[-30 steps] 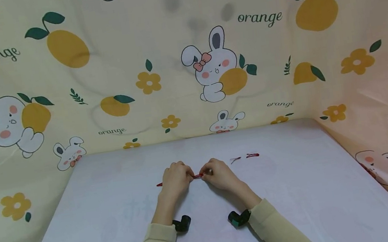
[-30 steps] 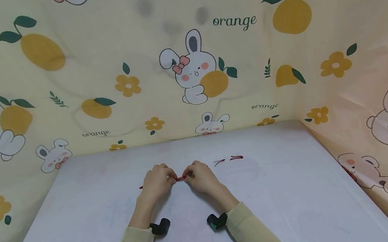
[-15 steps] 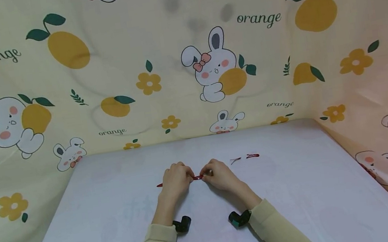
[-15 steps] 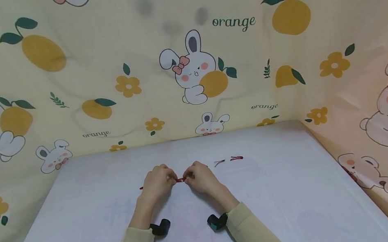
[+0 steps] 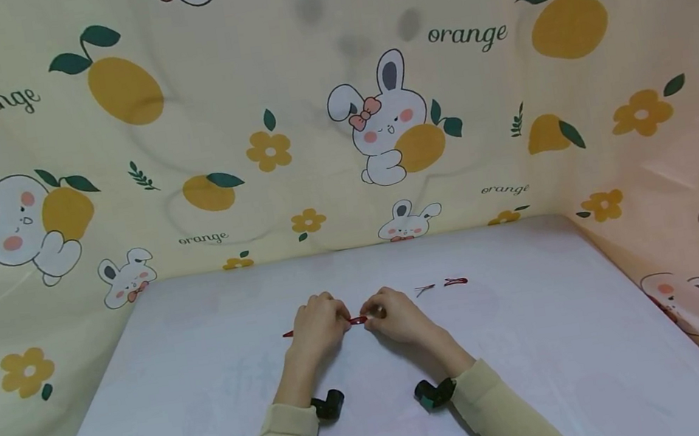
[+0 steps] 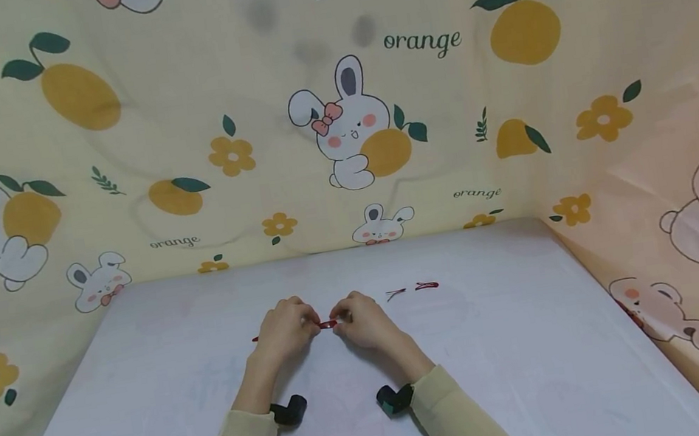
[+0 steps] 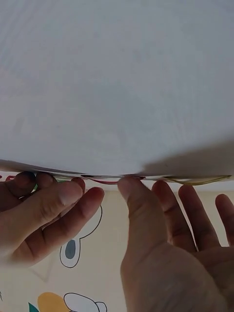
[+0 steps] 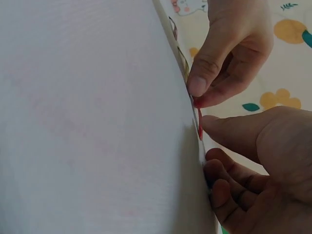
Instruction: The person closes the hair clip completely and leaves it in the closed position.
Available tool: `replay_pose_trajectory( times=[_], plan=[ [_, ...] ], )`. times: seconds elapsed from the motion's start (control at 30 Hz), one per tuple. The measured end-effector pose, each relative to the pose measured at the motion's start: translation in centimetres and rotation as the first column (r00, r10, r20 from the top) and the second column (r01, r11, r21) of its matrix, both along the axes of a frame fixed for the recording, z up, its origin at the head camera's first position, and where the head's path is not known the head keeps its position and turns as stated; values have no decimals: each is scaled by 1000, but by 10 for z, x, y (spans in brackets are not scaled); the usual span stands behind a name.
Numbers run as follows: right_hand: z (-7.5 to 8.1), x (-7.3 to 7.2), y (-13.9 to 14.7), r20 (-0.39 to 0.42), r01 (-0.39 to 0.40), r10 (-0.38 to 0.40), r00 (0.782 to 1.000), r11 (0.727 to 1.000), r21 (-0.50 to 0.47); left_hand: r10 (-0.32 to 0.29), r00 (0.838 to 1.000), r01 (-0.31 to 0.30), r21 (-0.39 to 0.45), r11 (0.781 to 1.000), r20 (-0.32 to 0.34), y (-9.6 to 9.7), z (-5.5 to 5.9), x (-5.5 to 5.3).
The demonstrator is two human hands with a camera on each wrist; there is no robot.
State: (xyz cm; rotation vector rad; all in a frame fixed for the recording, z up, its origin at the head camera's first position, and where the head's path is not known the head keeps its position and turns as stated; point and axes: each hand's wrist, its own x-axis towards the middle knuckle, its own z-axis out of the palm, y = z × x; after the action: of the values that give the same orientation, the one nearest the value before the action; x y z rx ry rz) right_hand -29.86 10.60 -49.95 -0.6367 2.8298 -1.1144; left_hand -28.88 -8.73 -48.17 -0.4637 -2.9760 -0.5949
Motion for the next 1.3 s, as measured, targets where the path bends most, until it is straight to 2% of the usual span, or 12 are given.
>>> replay_pose_trajectory(
  times=[0.13, 0.37, 0.6, 0.73, 0.97, 1.13, 1.3],
  plan=[
    [0, -1, 2, 9, -11, 12, 1000, 1000, -22, 2, 1000, -2, -8, 1000, 15, 0, 0, 0],
    [5, 2, 0, 52, 16, -11, 999, 996, -91, -5, 1000, 5, -13, 1000, 11, -1, 2, 1],
    [7, 2, -1, 23, 52, -49, 999, 987, -154, 17, 1000, -17, -8, 1000, 12, -2, 0, 1],
    [8, -1, 3, -13, 90, -95, 995, 972, -218, 14, 1000, -14, 4, 1000, -16, -1, 1, 0],
    [13, -9, 15, -90, 152, -187, 978, 940, -305, 10, 994, -5, 50, 999, -104, 5, 5, -3],
    [12, -13, 26, -114, 181, -227, 967, 931, -316, 15, 989, -4, 75, 997, -147, 10, 7, -5],
    [10, -17, 36, -148, 197, -248, 958, 935, -294, 28, 985, -10, 110, 994, -171, 16, 8, -7]
  ],
)
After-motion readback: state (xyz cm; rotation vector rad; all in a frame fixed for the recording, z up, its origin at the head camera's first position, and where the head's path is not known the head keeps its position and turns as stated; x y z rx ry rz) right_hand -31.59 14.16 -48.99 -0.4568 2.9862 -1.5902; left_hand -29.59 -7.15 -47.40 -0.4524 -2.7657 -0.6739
